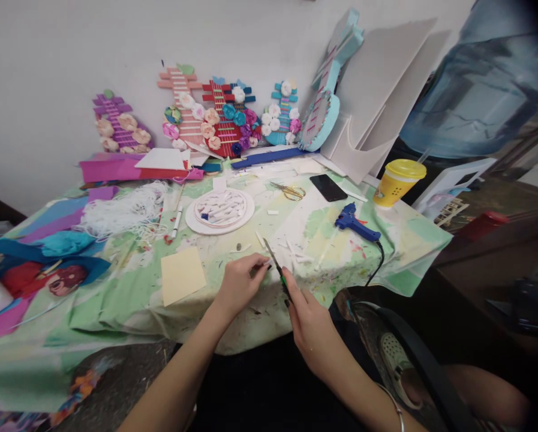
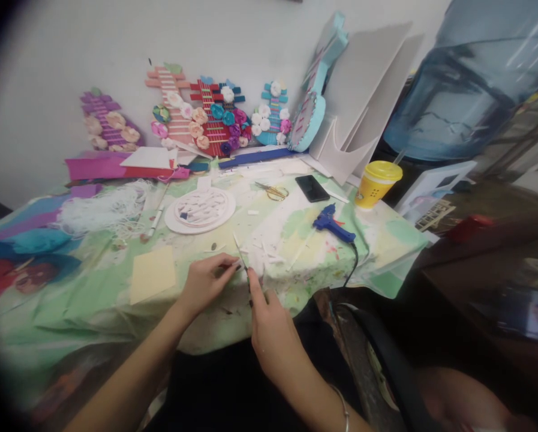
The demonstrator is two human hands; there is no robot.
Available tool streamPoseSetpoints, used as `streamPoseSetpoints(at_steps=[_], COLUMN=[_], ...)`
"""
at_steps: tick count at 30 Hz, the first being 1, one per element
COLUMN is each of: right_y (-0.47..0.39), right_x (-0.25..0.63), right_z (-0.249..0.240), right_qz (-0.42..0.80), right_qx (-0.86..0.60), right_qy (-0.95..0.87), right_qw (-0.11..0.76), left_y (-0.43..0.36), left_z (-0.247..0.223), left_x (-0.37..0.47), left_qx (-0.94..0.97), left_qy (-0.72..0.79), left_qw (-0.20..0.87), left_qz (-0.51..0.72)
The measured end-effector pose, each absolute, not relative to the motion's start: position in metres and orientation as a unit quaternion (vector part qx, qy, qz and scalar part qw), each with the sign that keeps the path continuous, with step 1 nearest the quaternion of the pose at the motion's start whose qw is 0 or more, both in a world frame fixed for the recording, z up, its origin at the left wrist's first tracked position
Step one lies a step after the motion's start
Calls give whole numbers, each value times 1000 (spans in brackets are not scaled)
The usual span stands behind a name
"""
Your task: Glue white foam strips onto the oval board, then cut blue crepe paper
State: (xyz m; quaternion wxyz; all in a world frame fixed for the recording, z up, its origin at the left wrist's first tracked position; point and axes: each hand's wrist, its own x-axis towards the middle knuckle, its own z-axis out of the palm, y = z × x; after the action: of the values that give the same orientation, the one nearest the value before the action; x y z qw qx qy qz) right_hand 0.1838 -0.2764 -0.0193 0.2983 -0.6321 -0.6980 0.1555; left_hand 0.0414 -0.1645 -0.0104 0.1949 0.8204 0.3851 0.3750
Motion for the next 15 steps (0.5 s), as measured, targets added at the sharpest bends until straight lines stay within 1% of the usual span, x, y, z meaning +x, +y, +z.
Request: streamPoseSetpoints(at_steps=[4,10,15], right_y=[-277,-276,-276], right_x=[184,181,181], right_z=[-18,-21,-19], right_qz=[145,151,154], right_qx=[-629,-644,-645], right_qy=[-701,-695,-693], right_qw=[303,282,283], left_y=[-164,-165,-165], left_z=[-10,-10,-11], left_x=[42,42,41], left_qx=[821,822,821], left_qy=[384,381,382], left_qw=[195,195,193], left_qz=[376,376,377])
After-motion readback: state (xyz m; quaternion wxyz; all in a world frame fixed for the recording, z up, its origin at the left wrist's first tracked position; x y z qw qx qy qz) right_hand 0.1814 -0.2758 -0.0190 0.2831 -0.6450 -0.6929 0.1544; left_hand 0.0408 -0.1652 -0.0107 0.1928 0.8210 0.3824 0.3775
